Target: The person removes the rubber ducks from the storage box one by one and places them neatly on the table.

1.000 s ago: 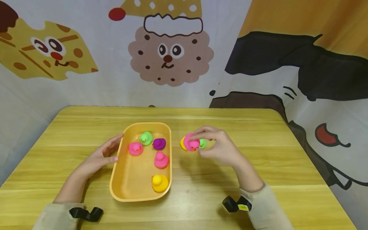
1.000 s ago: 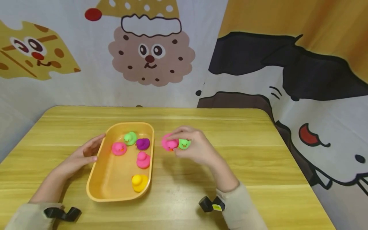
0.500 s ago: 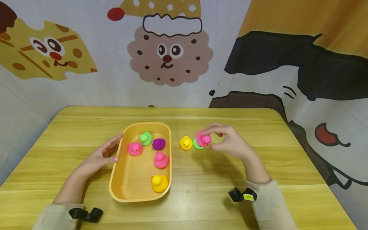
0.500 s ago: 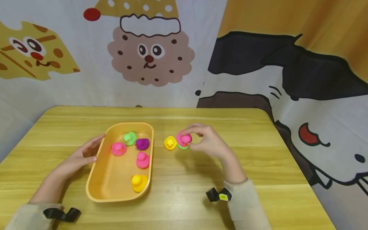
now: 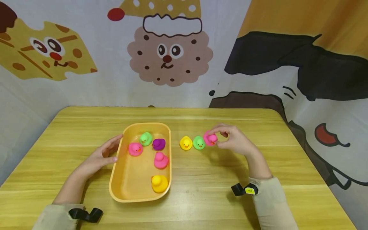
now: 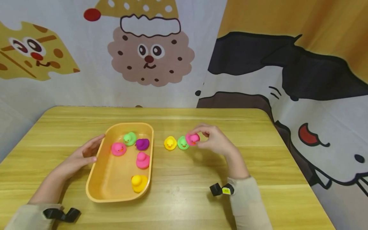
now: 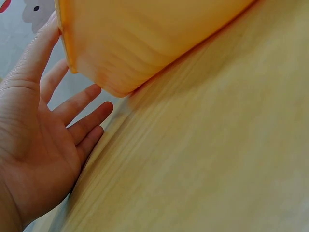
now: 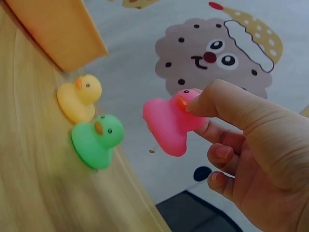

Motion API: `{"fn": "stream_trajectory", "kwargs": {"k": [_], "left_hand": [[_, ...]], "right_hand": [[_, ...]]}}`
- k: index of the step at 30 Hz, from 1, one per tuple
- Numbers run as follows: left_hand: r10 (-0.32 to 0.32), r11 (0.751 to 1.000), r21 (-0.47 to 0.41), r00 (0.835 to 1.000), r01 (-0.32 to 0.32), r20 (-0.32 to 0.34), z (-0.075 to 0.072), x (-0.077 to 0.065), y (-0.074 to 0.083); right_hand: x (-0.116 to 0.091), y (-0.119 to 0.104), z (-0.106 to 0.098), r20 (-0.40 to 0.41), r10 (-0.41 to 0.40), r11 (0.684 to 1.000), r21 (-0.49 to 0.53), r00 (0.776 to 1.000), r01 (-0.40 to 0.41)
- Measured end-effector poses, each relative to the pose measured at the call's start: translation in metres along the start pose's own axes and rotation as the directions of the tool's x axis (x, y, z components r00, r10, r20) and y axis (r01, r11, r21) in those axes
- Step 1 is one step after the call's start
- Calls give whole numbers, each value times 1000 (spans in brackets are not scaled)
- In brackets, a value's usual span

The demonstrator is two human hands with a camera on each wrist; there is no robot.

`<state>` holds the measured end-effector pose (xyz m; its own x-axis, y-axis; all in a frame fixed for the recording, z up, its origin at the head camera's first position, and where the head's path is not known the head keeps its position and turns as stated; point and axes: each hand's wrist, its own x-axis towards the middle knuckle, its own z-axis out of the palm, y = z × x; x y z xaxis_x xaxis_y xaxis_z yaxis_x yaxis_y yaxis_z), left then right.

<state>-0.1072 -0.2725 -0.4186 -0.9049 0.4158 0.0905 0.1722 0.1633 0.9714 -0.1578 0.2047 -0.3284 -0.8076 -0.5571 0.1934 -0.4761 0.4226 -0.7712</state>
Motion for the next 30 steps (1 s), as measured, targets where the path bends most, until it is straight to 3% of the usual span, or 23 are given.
{"fn": "stream_trajectory", "kwargs": {"k": [4,14,30], "left_hand": [[4,1000,0,1000,-4,2,0,0,-1],[7,1000,5,1000,-7,0,0,0,-1],[9,1000,6,1000,-9,1,-1,1,-3]], "right_hand": [[-1,-2,-1,10,25,1000,18,1000,-26],[-2,48,1,21,93,993,76,995,-94],[-2,72,6,37,130,989,62,991,-132]]}}
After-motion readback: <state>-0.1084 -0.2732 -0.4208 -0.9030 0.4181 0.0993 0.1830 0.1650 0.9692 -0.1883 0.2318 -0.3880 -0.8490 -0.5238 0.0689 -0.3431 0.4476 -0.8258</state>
